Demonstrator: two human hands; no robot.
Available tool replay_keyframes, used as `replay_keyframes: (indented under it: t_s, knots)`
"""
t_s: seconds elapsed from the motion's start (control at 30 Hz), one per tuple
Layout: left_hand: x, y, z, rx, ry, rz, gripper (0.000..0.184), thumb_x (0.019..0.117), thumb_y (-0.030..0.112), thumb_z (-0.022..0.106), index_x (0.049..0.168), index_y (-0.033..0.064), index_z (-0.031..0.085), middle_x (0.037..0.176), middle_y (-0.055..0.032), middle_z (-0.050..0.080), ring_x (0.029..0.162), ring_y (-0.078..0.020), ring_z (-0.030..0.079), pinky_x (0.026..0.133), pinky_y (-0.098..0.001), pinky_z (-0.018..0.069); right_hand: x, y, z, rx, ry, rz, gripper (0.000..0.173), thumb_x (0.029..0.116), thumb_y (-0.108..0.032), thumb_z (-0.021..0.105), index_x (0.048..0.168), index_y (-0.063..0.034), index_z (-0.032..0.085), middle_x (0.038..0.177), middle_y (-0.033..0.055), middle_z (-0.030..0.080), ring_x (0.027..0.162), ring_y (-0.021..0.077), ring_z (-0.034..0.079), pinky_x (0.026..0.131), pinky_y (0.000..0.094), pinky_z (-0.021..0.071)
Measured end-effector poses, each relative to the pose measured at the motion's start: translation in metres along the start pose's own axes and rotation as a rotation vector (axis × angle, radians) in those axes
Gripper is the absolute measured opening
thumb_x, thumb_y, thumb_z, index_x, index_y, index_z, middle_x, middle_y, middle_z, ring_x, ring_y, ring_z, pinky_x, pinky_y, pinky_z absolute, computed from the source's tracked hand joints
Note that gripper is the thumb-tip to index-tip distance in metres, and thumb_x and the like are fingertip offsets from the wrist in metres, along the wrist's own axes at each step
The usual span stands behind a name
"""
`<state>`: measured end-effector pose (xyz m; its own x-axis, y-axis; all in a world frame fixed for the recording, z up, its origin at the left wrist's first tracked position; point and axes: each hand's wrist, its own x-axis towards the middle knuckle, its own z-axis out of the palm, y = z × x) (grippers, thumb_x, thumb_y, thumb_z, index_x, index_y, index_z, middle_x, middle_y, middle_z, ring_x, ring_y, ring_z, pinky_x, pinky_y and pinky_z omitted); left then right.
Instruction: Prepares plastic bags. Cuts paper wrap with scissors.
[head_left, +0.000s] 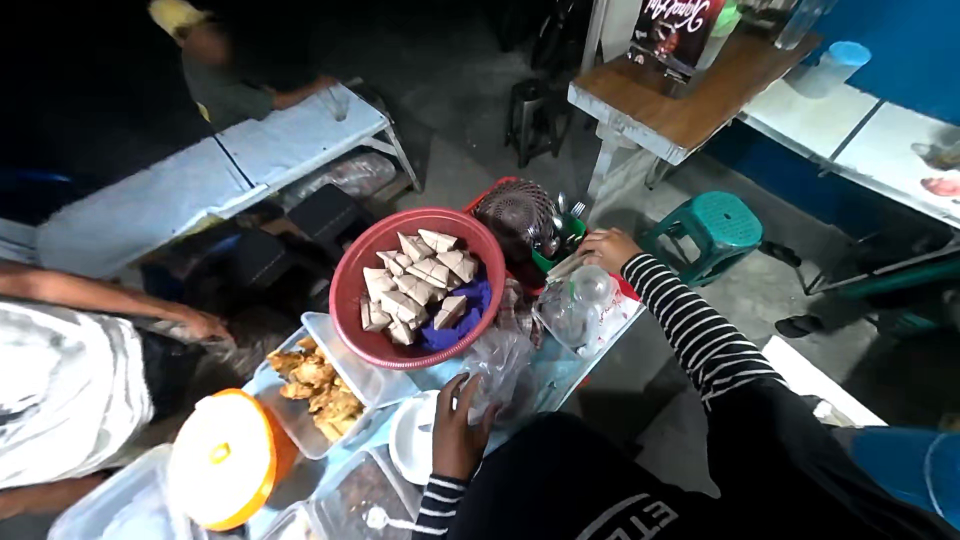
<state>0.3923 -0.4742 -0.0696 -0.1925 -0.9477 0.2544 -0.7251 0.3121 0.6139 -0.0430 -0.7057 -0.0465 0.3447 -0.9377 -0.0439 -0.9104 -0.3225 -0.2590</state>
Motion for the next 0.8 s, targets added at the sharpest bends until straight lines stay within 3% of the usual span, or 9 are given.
replay_keyframes:
  t_s: [0.13,0.33,0.53,0.8]
  knots:
    - [-0.010,-0.014,0.002,-0.129,0.083,-0.011,0.038,0.0909,0.032,0.075,0.121,0.0085,0.072,0.128,-0.0121,0.066,0.120,-0.0181,0.064,0.102,-0.0342,0.0555,-0.004,0.011,0.006,-0.031,0.063,-0.091,0.020,0.0887,-0.026,0.081,0.106,-0.0175,0.078,0.114,0.0032,0.075,0.112,0.0260,0.068,0.102,0.0547,0.0496]
    - [-0.005,-0.018,0.002,-0.231,0.129,-0.051,0.025,0.0945,0.023,0.071,0.111,0.0047,0.074,0.118,-0.0081,0.070,0.098,-0.0109,0.071,0.086,-0.0283,0.0620,-0.005,0.018,0.014,-0.036,0.093,-0.121,0.014,0.0901,-0.025,0.080,0.102,-0.0171,0.078,0.110,0.0038,0.075,0.108,0.0270,0.069,0.097,0.0528,0.0548]
    - [0.007,-0.018,0.006,-0.235,0.063,0.069,0.018,0.0956,0.019,0.069,0.108,0.0068,0.075,0.116,-0.0062,0.072,0.108,-0.0115,0.069,0.095,-0.0289,0.0595,-0.001,0.018,0.014,-0.058,0.143,-0.163,0.010,0.0953,-0.023,0.074,0.101,-0.0170,0.080,0.107,0.0035,0.076,0.105,0.0264,0.071,0.094,0.0489,0.0571]
    - [0.009,-0.023,0.009,-0.253,0.054,0.063,0.015,0.0956,0.017,0.069,0.105,0.0083,0.076,0.114,-0.0035,0.072,0.103,-0.0080,0.070,0.091,-0.0254,0.0606,-0.008,0.018,0.015,0.035,0.142,-0.078,0.014,0.0993,-0.023,0.068,0.105,-0.0195,0.080,0.114,-0.0011,0.077,0.110,0.0215,0.071,0.099,0.0495,0.0551]
